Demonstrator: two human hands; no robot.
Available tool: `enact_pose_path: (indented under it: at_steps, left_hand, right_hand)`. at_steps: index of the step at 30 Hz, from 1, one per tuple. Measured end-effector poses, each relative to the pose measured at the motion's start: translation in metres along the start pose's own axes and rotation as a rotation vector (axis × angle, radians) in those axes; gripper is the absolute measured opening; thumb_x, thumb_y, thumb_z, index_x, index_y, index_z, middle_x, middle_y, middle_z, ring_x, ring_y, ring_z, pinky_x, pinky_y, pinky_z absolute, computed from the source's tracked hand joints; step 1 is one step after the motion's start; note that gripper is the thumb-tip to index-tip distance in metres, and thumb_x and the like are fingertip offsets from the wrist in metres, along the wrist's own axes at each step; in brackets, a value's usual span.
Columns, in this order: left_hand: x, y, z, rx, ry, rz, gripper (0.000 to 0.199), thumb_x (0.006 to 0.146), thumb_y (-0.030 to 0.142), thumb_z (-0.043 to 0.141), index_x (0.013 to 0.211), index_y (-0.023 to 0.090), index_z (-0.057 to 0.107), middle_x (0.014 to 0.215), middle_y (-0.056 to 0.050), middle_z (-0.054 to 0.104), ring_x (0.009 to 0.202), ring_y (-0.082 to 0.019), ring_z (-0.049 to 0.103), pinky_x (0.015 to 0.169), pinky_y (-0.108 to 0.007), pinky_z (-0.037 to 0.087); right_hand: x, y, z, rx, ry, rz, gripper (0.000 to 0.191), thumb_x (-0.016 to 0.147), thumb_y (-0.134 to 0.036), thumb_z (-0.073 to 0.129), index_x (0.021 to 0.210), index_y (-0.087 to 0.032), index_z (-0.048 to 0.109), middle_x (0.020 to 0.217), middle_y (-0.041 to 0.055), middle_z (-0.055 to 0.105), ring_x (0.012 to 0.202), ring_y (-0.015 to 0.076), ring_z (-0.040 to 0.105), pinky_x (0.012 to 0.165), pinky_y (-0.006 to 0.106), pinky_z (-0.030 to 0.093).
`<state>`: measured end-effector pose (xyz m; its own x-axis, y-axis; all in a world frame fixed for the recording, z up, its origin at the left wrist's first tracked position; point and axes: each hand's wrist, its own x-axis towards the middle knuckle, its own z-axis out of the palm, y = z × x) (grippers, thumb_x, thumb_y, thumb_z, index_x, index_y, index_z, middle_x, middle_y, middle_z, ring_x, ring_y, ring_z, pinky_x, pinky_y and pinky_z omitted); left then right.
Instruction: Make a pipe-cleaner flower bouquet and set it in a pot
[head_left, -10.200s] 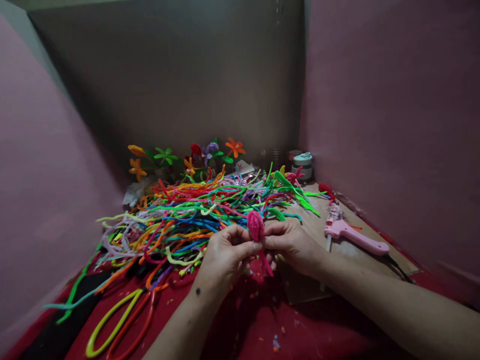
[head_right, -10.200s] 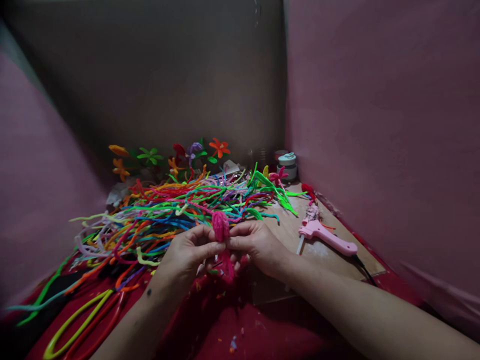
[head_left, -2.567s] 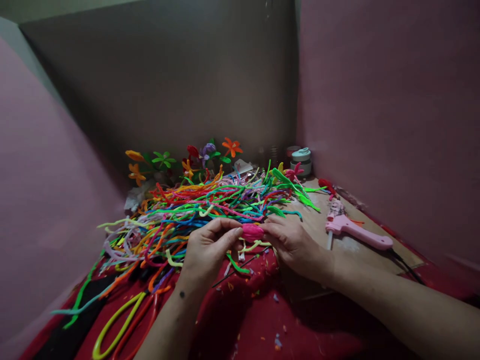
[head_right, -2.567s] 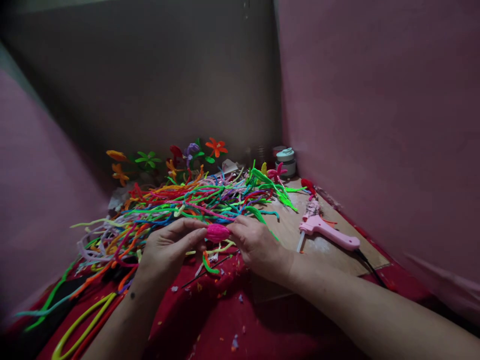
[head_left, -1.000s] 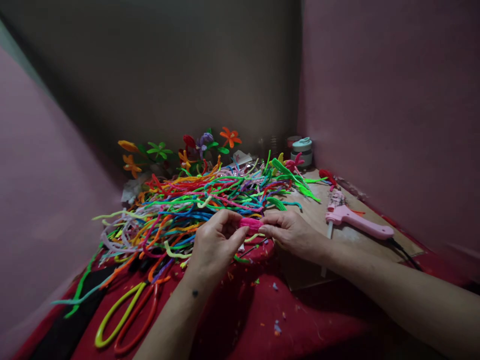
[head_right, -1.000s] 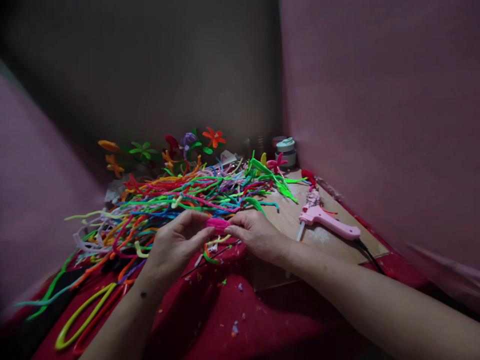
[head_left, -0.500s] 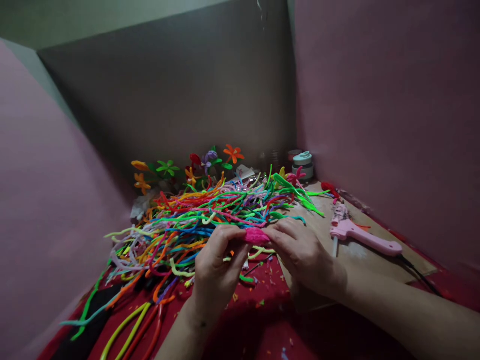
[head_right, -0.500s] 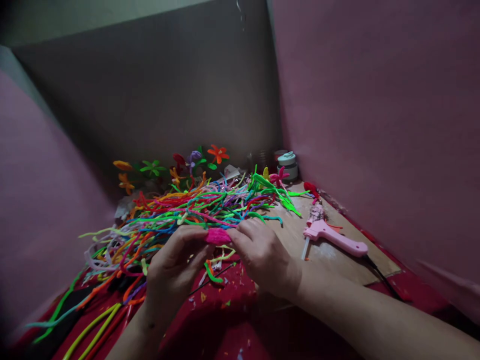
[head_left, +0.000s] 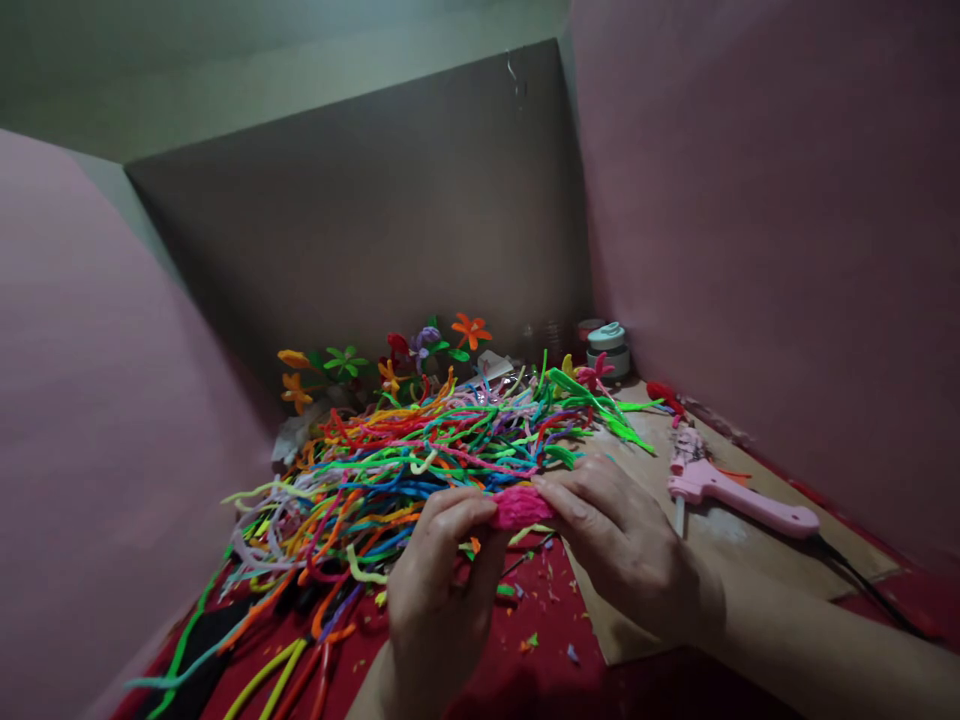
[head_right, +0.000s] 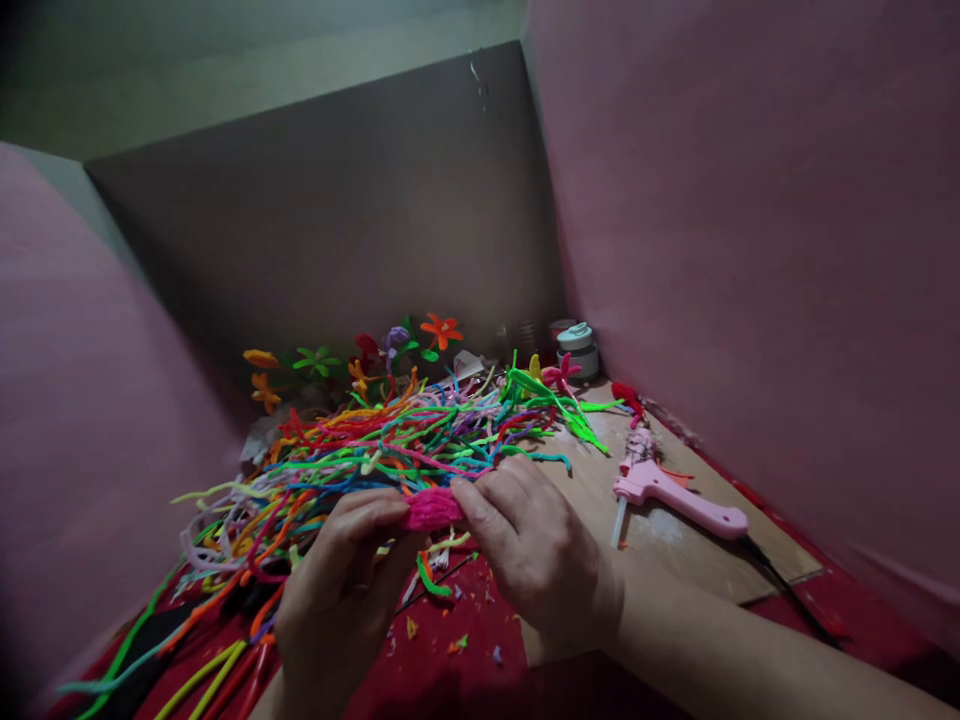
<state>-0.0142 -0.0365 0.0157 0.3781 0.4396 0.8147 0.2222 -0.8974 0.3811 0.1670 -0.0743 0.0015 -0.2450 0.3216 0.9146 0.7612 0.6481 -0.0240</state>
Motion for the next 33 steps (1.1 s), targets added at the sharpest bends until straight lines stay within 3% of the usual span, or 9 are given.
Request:
enact_pose_path:
  at_steps: [10,16,22,33]
  left_hand:
    - [0.0006,0.0021,-0.001,0.057,0.002,0.032,0.038,0.071,-0.004,0.059,0.101,0.018,0.052,0.093,-0.003,0.057,0.089,-0.013,0.056,0.074,-0.025,0.051]
    - [0.0037,0.0026,-0.0016,0.069,-0.018,0.045,0.037,0.071,-0.004,0.059,0.1,0.017,0.053,0.093,-0.004,0.057,0.089,-0.014,0.057,0.073,-0.025,0.051]
    - [0.0051,0.0043,-0.0018,0.012,-0.032,-0.012,0.035,0.072,-0.003,0.058,0.1,0.017,0.053,0.093,-0.004,0.055,0.087,-0.014,0.057,0.07,-0.024,0.052]
    - [0.0046,0.0052,-0.0011,-0.018,-0.036,-0.02,0.034,0.073,-0.003,0.058,0.1,0.016,0.054,0.093,-0.005,0.055,0.086,-0.014,0.057,0.069,-0.024,0.053]
  right_hand:
    - [0.0072,-0.0048,-0.0013,0.298,0.032,0.266,0.019,0.083,-0.007,0.053,0.101,-0.011,0.058,0.084,0.0081,0.061,0.079,0.0157,0.056,0.07,0.03,0.049]
    - [0.0065,-0.0026,-0.0003,0.382,0.041,0.288,0.02,0.082,-0.006,0.054,0.099,-0.014,0.06,0.083,0.006,0.06,0.077,0.0139,0.056,0.069,0.028,0.048]
    - [0.0032,-0.0027,0.0016,0.399,0.057,0.274,0.032,0.08,-0.003,0.054,0.11,-0.016,0.054,0.088,0.0059,0.06,0.081,0.0143,0.056,0.071,0.029,0.048]
    - [0.0058,-0.0034,-0.0008,0.555,0.068,0.337,0.024,0.08,-0.003,0.054,0.097,-0.02,0.06,0.086,0.003,0.063,0.082,0.0136,0.06,0.073,0.029,0.05]
